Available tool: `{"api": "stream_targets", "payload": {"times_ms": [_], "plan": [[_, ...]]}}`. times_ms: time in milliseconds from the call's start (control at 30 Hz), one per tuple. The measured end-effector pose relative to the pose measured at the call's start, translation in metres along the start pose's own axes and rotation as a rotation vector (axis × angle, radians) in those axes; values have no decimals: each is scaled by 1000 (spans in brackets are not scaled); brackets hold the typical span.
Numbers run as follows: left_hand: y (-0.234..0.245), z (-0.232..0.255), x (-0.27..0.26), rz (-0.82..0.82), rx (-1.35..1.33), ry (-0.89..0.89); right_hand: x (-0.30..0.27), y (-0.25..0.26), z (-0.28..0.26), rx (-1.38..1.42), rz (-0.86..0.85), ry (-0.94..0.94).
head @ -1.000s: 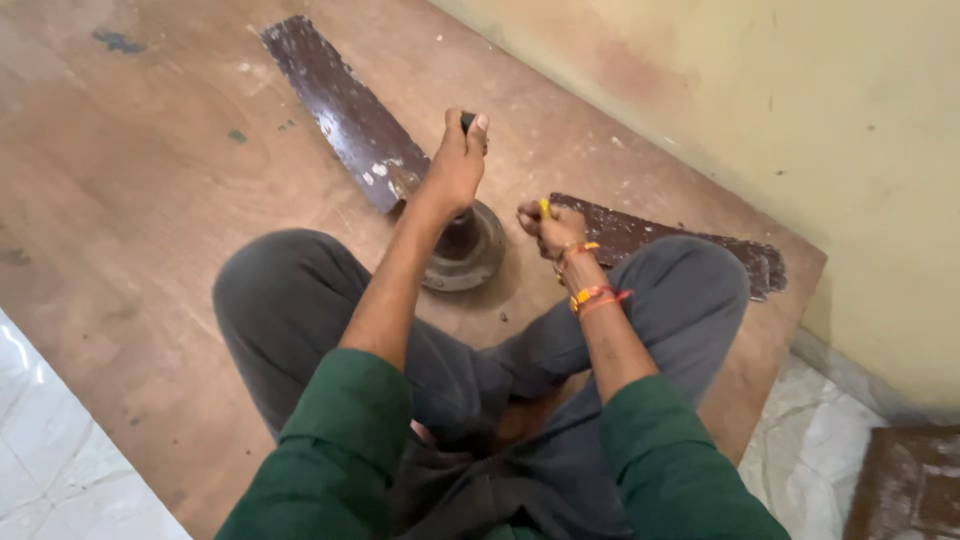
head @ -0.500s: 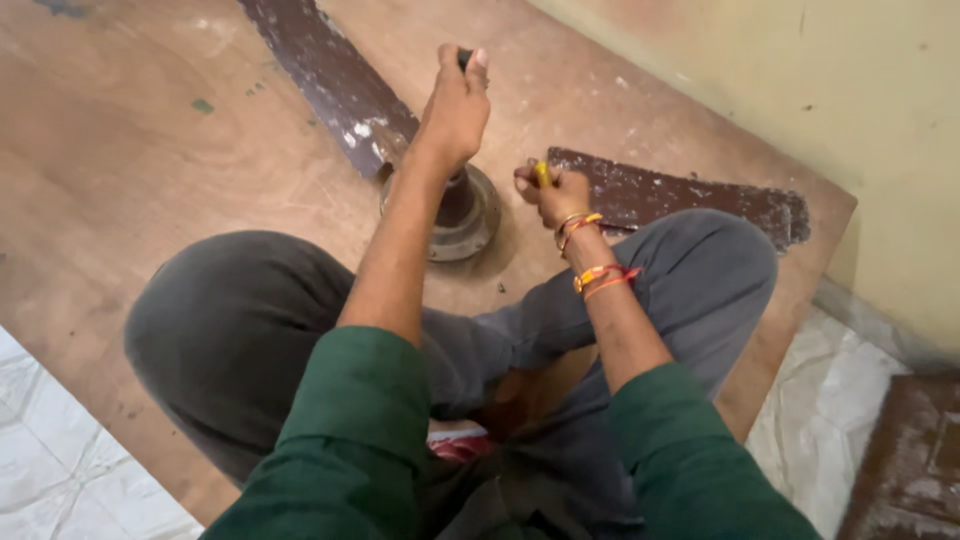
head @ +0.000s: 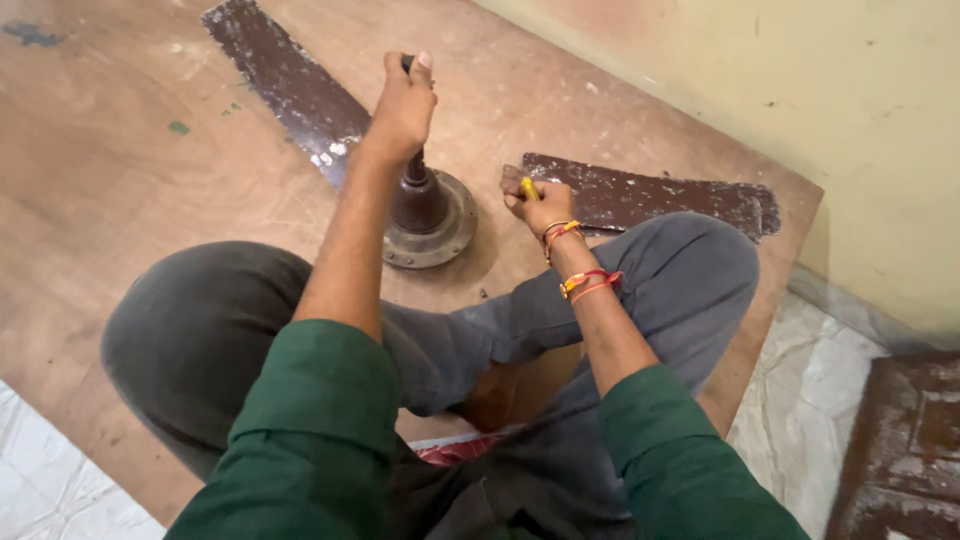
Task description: The person sits on the floor and uses a yellow-handled screwdriver to tighten screws on the central hub of a ceiling fan. The fan blades are detached and placed nearby on the floor. The person rotates the hub to access different screw positions.
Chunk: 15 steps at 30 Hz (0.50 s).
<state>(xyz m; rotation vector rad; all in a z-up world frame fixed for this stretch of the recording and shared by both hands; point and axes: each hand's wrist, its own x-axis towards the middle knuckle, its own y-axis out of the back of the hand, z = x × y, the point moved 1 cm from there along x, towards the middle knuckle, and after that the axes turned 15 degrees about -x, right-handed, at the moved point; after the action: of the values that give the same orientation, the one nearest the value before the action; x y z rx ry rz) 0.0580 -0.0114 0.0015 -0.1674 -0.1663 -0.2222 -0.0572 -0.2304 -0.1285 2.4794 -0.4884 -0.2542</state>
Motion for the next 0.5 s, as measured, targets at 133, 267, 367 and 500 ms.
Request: {"api": "stream_targets", "payload": {"times_ms": [133, 267, 367, 500], "plan": [[4, 7, 5, 4, 62, -7, 8, -9, 0, -12, -13, 38], [-7, 13, -2, -18, 62, -19, 11, -10, -9, -184, -42, 213], [0, 26, -22, -45, 150, -19, 1, -13, -16, -405, -71, 268], [15, 53, -52, -54, 115, -17, -3, -22, -27, -491, -128, 206]]}}
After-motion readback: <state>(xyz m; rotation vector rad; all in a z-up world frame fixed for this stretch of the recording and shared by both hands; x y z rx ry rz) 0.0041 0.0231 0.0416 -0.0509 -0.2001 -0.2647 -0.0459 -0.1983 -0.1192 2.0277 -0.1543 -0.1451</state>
